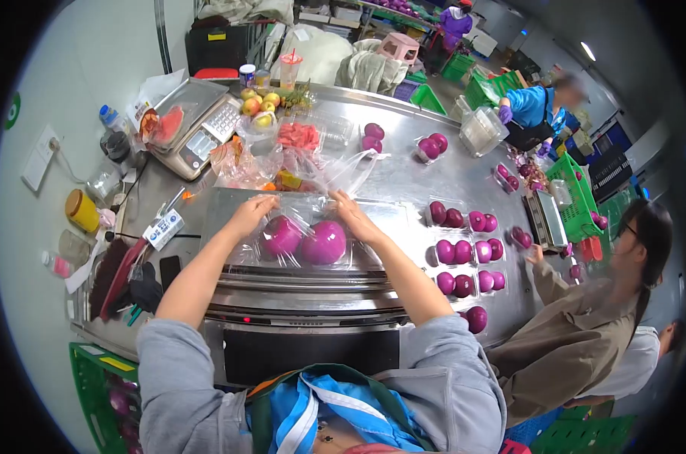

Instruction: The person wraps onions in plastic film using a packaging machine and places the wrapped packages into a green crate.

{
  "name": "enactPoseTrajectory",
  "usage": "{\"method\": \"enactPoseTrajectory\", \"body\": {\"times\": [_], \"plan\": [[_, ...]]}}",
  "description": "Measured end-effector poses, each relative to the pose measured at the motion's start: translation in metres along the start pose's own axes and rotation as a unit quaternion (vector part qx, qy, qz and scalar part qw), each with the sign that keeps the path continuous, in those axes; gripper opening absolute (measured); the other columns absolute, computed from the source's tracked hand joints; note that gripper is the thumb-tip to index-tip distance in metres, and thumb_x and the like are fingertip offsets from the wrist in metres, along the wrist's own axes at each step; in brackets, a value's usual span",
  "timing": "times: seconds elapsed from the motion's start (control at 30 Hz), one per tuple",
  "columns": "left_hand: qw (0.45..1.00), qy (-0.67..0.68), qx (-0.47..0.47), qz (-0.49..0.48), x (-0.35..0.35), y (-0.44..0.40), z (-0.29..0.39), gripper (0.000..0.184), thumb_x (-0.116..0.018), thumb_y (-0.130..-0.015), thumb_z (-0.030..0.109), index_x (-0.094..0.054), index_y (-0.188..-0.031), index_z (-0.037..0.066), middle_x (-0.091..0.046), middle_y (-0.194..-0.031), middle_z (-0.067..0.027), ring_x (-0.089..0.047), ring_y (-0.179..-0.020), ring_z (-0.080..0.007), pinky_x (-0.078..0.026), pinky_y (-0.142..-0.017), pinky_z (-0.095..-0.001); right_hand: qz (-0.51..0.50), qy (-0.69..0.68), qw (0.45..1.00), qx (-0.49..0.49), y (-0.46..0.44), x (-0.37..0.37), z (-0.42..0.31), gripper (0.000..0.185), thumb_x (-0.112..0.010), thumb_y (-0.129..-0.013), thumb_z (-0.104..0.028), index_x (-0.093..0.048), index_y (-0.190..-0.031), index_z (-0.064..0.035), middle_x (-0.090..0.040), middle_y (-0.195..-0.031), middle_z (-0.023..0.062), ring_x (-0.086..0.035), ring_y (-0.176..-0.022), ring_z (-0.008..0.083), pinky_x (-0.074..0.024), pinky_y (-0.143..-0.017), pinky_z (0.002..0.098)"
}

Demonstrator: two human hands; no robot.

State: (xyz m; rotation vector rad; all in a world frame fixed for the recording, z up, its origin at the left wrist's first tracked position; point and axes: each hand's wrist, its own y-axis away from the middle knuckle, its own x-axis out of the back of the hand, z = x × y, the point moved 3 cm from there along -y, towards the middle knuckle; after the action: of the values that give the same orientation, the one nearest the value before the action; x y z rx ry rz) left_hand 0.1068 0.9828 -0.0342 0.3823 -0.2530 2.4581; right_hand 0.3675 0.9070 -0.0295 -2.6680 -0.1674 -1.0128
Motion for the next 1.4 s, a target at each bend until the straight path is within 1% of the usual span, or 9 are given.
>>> {"method": "enactPoseTrajectory", "body": {"times": [0.2, 0.3, 0.63, 0.73, 0.9, 1.1, 1.23, 1.33, 1.4], "plan": [[0.950, 0.248, 0.158, -0.107, -0.005, 0.073, 0.044, 0.045, -0.034, -0.091, 0.039, -0.032, -0.130, 0.016, -0.052, -0.112, -0.0076, -0.049, -0.105, -0.0186, -0.041, -0.086, -0.0334, -0.115, -0.483, 0.847, -0.192, 0.057, 0.008, -0.070, 0.052, -0.037, -0.089, -0.043, -0.036, -0.128, -0.0080, -0.039, -0.126, 0.0142, -0.043, -0.111, 0.0234, -0.0404, -0.088, 0.0434], [0.940, 0.276, 0.181, -0.090, -0.006, 0.065, 0.033, 0.050, -0.030, -0.091, 0.044, -0.030, -0.131, 0.014, -0.052, -0.106, -0.0196, -0.059, -0.089, -0.0258, -0.050, -0.072, -0.0368, -0.120, -0.511, 0.791, -0.313, 0.049, 0.007, -0.071, 0.056, -0.034, -0.087, -0.050, -0.038, -0.124, -0.0076, -0.050, -0.112, 0.0182, -0.059, -0.086, 0.0237, -0.0532, -0.061, 0.0347], [0.801, 0.359, 0.430, -0.209, -0.079, 0.259, 0.030, 0.074, -0.029, -0.083, 0.062, -0.046, -0.113, -0.004, -0.060, -0.094, -0.0188, -0.063, -0.077, -0.0284, -0.053, -0.063, -0.0354, -0.202, -0.574, 0.585, -0.536, 0.225, -0.059, -0.124, 0.066, -0.026, -0.086, -0.058, -0.037, -0.124, -0.0060, -0.052, -0.111, 0.0193, -0.059, -0.090, 0.0346, -0.0501, -0.073, 0.0475], [0.848, 0.270, 0.413, -0.191, -0.080, 0.285, 0.011, 0.059, -0.033, -0.089, 0.047, -0.044, -0.114, -0.005, -0.061, -0.093, -0.0160, -0.062, -0.081, -0.0237, -0.053, -0.059, -0.0318, -0.146, -0.442, 0.793, -0.392, 0.244, -0.084, -0.099, 0.052, -0.039, -0.089, -0.045, -0.041, -0.121, -0.0044, -0.055, -0.104, 0.0106, -0.057, -0.085, 0.0182, -0.0479, -0.072, 0.0313], [0.945, 0.231, 0.230, -0.033, -0.096, 0.325, 0.013, 0.024, -0.050, -0.087, 0.017, -0.061, -0.083, -0.003, -0.062, -0.079, -0.0095, -0.060, -0.071, -0.0146, -0.047, -0.064, -0.0242, 0.014, -0.269, 0.899, -0.346, 0.311, -0.078, -0.133, 0.031, -0.053, -0.086, -0.019, -0.052, -0.109, 0.0019, -0.059, -0.081, 0.0043, -0.055, -0.074, 0.0104, -0.0453, -0.068, 0.0243], [0.852, 0.393, 0.260, 0.228, -0.096, 0.328, 0.038, 0.042, -0.037, -0.092, 0.036, -0.041, -0.061, 0.009, -0.036, -0.042, -0.0016, -0.029, -0.032, -0.0097, -0.024, -0.032, -0.0234, 0.122, -0.552, 0.671, -0.479, 0.342, -0.075, -0.139, 0.030, -0.044, -0.091, -0.026, -0.046, -0.066, -0.0076, -0.039, -0.049, -0.0010, -0.034, -0.039, 0.0087, -0.0274, -0.038, 0.0226], [0.821, 0.310, 0.469, 0.102, -0.102, 0.418, 0.012, 0.046, -0.039, -0.090, 0.043, -0.039, -0.059, 0.009, -0.031, -0.039, 0.0008, -0.029, -0.030, -0.0092, -0.020, -0.030, -0.0237, 0.045, -0.584, 0.590, -0.556, 0.401, -0.068, -0.141, 0.034, -0.038, -0.092, -0.028, -0.045, -0.065, -0.0085, -0.026, -0.039, -0.0014, -0.028, -0.034, 0.0100, -0.0214, -0.034, 0.0245], [0.847, 0.327, 0.420, -0.004, -0.132, 0.429, -0.029, 0.045, -0.037, -0.091, 0.041, -0.044, -0.061, 0.008, -0.037, -0.042, -0.0005, -0.035, -0.031, -0.0102, -0.024, -0.031, -0.0234, 0.013, -0.682, 0.453, -0.574, 0.428, -0.125, -0.112, 0.029, -0.039, -0.091, -0.026, -0.049, -0.071, -0.0069, -0.043, -0.051, 0.0008, -0.037, -0.038, 0.0112, -0.0314, -0.038, 0.0240], [0.942, 0.080, 0.325, -0.031, -0.159, 0.416, -0.059, 0.039, -0.040, -0.090, 0.030, -0.051, -0.068, 0.000, -0.050, -0.051, -0.0064, -0.049, -0.044, -0.0155, -0.039, -0.043, -0.0289, 0.030, -0.549, 0.569, -0.612, 0.407, -0.160, -0.114, 0.025, -0.051, -0.084, -0.028, -0.056, -0.087, -0.0035, -0.058, -0.072, 0.0064, -0.056, -0.057, 0.0170, -0.0463, -0.056, 0.0271]]}}
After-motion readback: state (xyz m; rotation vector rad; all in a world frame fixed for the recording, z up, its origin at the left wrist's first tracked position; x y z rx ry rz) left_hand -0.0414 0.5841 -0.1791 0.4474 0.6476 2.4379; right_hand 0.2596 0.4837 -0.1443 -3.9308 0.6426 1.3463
